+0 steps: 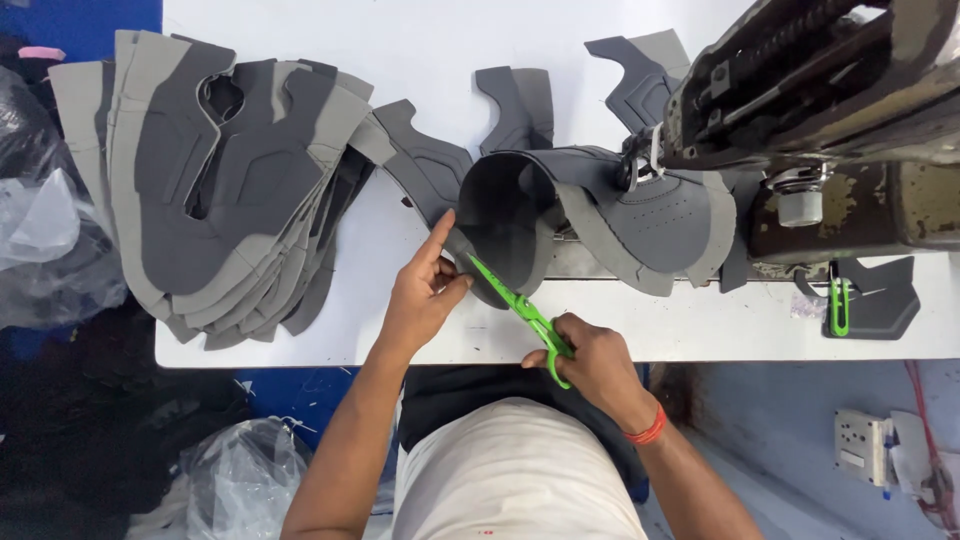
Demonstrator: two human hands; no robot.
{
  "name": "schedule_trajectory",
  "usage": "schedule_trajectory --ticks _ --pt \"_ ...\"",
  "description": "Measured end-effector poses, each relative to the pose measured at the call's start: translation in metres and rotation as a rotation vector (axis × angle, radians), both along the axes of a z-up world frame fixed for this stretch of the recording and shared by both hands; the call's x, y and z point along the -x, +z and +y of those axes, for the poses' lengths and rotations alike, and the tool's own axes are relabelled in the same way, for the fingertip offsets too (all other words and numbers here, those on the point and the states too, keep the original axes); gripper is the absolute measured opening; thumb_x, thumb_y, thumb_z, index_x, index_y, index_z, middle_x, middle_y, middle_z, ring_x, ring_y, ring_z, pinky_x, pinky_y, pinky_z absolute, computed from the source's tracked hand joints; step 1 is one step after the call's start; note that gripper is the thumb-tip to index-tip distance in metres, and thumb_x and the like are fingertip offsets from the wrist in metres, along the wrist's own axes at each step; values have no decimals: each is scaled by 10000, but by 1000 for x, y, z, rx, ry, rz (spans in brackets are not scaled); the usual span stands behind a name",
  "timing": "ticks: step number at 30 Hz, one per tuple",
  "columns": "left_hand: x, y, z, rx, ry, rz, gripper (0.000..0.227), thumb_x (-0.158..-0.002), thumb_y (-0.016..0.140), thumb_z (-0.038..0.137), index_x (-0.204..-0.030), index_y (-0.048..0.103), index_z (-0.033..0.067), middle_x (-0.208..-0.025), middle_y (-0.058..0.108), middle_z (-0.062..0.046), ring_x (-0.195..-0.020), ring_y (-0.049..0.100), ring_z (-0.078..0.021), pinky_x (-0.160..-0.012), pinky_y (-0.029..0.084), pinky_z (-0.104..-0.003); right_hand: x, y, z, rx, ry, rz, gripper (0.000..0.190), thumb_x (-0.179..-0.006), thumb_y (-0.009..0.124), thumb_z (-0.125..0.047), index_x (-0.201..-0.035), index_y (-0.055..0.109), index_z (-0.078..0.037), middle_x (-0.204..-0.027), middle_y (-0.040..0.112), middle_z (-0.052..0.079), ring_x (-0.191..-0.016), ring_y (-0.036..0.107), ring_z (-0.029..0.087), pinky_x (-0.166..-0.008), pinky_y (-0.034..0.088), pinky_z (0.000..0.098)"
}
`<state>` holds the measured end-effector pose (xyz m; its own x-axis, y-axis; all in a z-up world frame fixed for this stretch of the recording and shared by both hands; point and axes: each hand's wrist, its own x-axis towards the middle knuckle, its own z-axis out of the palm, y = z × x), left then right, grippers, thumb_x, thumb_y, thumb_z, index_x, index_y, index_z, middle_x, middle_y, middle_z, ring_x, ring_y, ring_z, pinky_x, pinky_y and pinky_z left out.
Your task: The person sews gray and black shoe parts using a sewing machine, then cuts the excess thread with green scissors. They repeat this process for multiple shoe parts, stacking the finished pieces on the table.
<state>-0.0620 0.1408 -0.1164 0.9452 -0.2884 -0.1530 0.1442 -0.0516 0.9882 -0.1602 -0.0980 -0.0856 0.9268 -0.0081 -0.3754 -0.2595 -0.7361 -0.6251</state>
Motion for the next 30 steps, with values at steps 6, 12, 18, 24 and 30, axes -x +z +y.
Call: schedule_trajectory --ticks 6,12,18,24,30 --pt "-30 -2 -6 -135 18 -193 797 -879 694 -102 -1590 450 160 -784 591 -32 -728 561 -103 -717 511 -254 3 1 -43 91 98 -228 347 -735 881 -260 -890 664 -38 -691 660 142 -585 636 340 -525 489 404" --pt "-115 18 -26 -299 108 -686 778 -885 623 -146 -1584 407 118 -1174 639 -202 -986 663 -295 -859 558 -337 11 -19 -88 395 40 -247 343 -742 815 -239 -1016 696 -70 -871 731 124 -766 699 332 -653 547 441" --pt "-136 -25 -34 -770 197 -492 185 -1071 580 94 -1162 697 -17 -1091 748 -195 -1004 707 -361 -856 536 -428 6 11 -86 325 39 -552 321 -827 800 -172 -1088 666 -44 -1111 700 176 -980 688 385 -796 562 424" --pt "-91 26 -72 169 -140 475 788 -885 366 731 -971 727 36 -733 716 -99 -598 682 -151 -511 495 -279 21 21 -73 -497 -92 -709 708 -1004 755 -104 -1570 333 -54 -1240 722 101 -1079 737 210 -936 613 343" --pt "-99 51 -113 238 -77 502 563 -989 714 548 -1012 619 -7 -761 532 -47 -596 506 -140 -530 449 -318 -15 53 -47 -932 -322 -518 711 -1049 618 -69 -1646 234 -34 -1247 662 142 -1071 695 192 -926 589 322"
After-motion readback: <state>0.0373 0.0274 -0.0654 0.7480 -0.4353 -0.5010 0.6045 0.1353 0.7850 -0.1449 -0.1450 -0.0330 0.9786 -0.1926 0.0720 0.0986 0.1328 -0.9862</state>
